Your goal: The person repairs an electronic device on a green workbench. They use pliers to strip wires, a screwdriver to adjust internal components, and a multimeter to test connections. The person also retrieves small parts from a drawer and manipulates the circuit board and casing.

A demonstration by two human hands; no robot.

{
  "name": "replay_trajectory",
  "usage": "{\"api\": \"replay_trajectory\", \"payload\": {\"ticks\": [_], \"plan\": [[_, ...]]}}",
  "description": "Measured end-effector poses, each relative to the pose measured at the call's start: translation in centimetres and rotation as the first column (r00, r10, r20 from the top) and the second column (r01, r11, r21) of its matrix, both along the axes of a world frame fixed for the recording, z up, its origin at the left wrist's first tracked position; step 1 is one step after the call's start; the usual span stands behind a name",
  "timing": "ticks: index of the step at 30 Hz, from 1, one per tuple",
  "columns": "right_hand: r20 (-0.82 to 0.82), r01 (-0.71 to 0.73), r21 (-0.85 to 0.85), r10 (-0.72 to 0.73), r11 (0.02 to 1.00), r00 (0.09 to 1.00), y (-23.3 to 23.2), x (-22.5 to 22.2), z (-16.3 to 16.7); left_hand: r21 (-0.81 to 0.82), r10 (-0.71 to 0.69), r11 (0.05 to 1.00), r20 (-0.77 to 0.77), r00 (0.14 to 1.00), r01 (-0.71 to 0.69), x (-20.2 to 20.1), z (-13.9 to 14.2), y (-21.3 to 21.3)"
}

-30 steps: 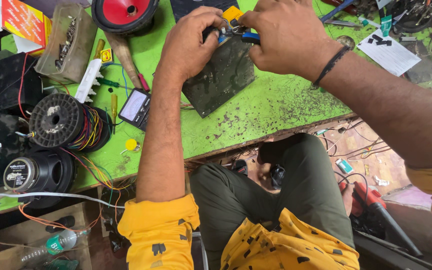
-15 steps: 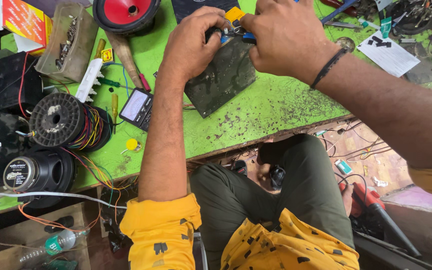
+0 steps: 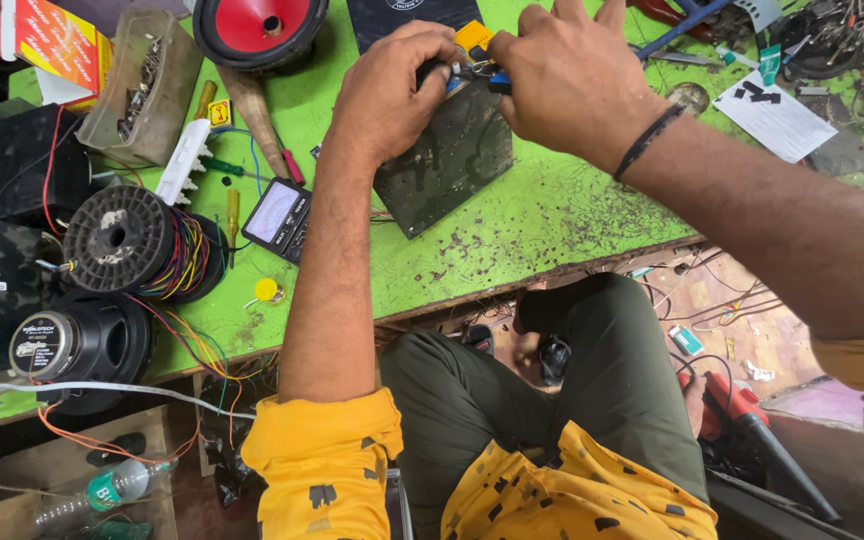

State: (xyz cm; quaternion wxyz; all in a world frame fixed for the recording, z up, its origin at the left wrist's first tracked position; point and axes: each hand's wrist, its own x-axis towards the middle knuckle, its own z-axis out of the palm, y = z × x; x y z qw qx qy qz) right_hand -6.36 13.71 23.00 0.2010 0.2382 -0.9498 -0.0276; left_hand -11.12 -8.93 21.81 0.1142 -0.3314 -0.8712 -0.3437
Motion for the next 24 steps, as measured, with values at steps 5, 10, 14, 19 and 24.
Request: {"api": "replay_trajectory", "payload": {"ticks": [5, 10, 14, 19, 24], "plan": [[-0.062, -0.051, 0.041, 0.053, 0.998, 0.997, 0.8, 0.0, -0.2, 0.001, 0.002, 1.0, 0.011, 1.0, -0.002, 0.1, 0.0, 0.1], [0.009, -0.029, 0.049, 0.029, 0.998, 1.0, 0.8, -0.5, -0.2, 0.009, -0.007, 1.0, -0.001, 1.0, 0.007, 0.0, 0.1, 0.1], [0.074, -0.003, -0.095, 0.01, 0.995, 0.997, 0.3, -0.7, -0.4, 0.006, -0.025, 1.0, -0.036, 0.999, 0.025, -0.1, 0.4, 0.2], [0.117, 0.088, -0.243, -0.061, 0.966, 0.991, -0.4, 0.0, -1.5, -0.01, -0.022, 1.0, 0.013, 1.0, 0.022, 0.0, 0.7, 0.1], [0.042, 0.073, -0.297, -0.063, 0.952, 0.997, -0.6, 0.2, -2.3, 0.03, -0.06, 0.998, -0.053, 0.997, 0.061, -0.1, 0.8, 0.3]]}}
